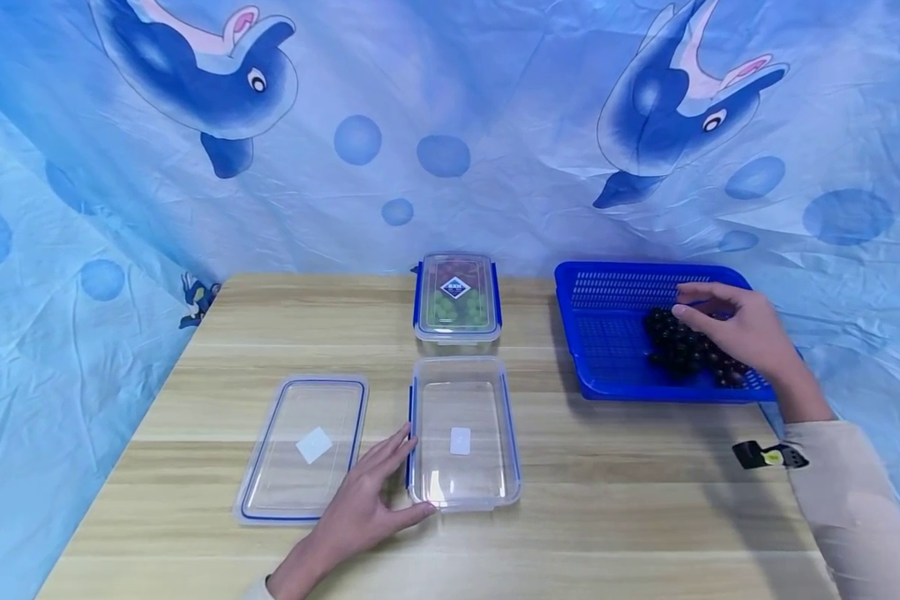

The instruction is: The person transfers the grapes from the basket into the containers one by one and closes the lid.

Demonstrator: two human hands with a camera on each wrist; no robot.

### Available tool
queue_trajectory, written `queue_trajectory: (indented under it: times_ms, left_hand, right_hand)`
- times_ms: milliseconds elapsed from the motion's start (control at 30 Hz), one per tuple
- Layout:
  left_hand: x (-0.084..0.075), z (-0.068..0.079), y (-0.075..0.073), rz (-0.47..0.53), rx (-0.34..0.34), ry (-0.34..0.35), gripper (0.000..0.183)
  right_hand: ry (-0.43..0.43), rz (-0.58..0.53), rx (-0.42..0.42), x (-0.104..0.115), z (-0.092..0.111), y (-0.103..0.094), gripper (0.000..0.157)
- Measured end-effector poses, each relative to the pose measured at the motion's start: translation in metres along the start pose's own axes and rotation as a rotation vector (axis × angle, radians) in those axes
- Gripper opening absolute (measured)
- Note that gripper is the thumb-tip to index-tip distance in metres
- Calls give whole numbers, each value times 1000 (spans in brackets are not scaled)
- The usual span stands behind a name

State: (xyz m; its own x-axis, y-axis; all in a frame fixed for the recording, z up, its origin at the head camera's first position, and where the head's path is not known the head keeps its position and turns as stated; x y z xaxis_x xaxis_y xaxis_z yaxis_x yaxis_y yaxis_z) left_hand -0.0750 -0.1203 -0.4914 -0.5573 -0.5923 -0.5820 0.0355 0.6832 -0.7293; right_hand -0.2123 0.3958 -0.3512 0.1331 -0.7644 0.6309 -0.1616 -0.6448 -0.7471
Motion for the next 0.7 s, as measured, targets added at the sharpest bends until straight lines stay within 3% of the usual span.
queue_trajectory:
  times_ms: [200, 400, 700]
  left_hand:
    - [1, 2, 1, 17, -11, 10, 91]
    - [2, 2, 1, 25, -21, 19, 90]
    - [3, 2, 0, 35, -22, 4, 90]
  right_hand:
    - [92, 28, 23, -42, -7, -14, 49]
    - [161, 94, 59, -67, -10, -16, 58]
    - [167, 163, 154, -102, -16, -12, 58]
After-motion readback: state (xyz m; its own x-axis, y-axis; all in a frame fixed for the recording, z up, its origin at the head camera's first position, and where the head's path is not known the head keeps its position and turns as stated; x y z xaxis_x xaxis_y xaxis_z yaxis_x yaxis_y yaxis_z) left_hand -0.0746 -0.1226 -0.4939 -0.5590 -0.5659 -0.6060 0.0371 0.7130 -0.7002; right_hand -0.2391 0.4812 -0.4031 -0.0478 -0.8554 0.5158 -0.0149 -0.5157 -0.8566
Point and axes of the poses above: each hand's wrist, its own z-axis away from the middle knuckle, its own y-axis out of the palm, x = y × z, the point moved 2 cm from there along -z, towards the middle knuckle, and after that the axes turned 5 degrees about y, right-handed, at the moved point
